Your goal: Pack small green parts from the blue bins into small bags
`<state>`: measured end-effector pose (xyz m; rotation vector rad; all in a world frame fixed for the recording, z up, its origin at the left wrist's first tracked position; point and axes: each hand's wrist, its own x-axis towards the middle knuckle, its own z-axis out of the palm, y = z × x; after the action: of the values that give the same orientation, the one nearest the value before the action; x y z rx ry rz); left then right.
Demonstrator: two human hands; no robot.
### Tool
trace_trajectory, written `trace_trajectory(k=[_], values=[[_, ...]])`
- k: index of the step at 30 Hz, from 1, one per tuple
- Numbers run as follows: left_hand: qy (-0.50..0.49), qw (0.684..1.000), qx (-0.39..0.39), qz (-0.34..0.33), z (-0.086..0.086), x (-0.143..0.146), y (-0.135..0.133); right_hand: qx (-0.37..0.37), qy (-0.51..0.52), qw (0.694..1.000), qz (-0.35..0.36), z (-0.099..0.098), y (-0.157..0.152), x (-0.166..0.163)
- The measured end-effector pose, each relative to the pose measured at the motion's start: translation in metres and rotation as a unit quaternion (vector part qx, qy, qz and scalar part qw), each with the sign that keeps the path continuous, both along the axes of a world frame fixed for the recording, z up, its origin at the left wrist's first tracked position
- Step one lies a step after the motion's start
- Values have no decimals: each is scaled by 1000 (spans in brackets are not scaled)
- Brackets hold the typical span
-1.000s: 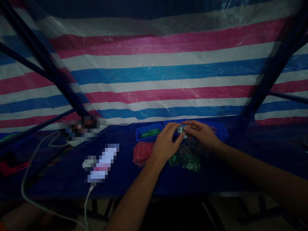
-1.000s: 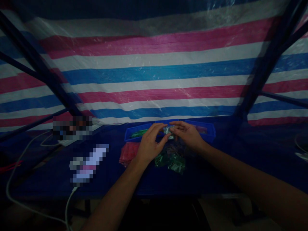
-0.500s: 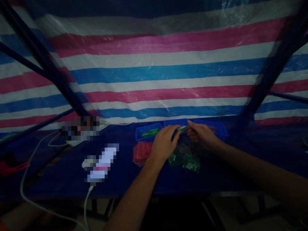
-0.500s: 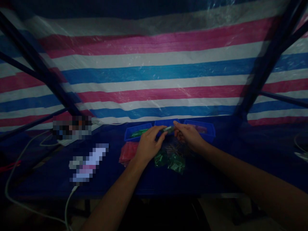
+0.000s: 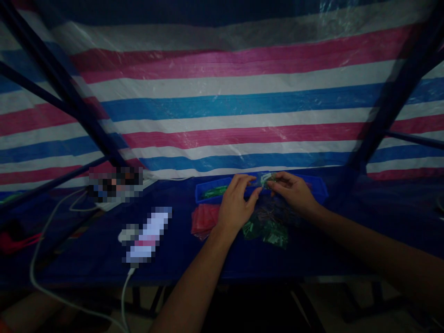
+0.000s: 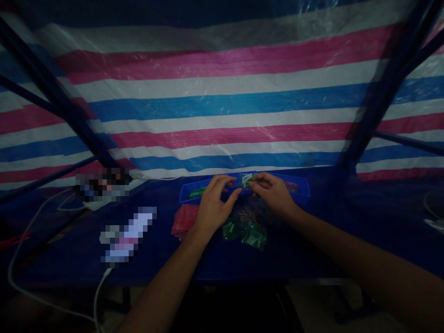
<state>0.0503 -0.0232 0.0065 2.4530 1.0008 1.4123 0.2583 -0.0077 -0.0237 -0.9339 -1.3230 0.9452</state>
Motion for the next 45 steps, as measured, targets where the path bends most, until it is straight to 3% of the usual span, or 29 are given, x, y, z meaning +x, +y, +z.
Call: trace_trajectory(k=[3, 6, 9, 12, 17, 21, 24, 30, 37, 41, 45], values=[[25, 999, -23, -33, 0, 1, -2, 27, -9, 1000, -2, 1, -2, 1], [30, 998, -37, -45, -1, 2, -2, 30, -37, 996, 80, 2, -8, -2], [28, 999, -20, -12, 0, -2, 3, 50, -77, 984, 154, 4, -14, -6], [31, 999, 2, 21, 6, -14, 13, 75, -116, 980, 146, 6, -16, -10], [107, 983, 23, 145, 19, -46, 31, 114, -190, 973, 63, 10, -17, -5], [187, 944, -10, 272, 19, -60, 35, 197, -344, 917, 40, 11, -15, 1], [238, 921, -49, 306, 9, -62, 33, 247, -405, 879, 45, 10, -14, 1], [234, 926, -28, 295, -4, -65, 33, 294, -445, 835, 137, 11, -23, -10], [185, 937, -11, 295, 7, -57, 28, 349, -491, 766, 224, 4, -36, -34], [112, 968, 40, 220, 11, -48, 27, 327, -503, 762, 246, 1, -38, -41], [23, 992, 48, 113, 15, -39, 23, 294, -483, 786, 248, -2, -34, -37]])
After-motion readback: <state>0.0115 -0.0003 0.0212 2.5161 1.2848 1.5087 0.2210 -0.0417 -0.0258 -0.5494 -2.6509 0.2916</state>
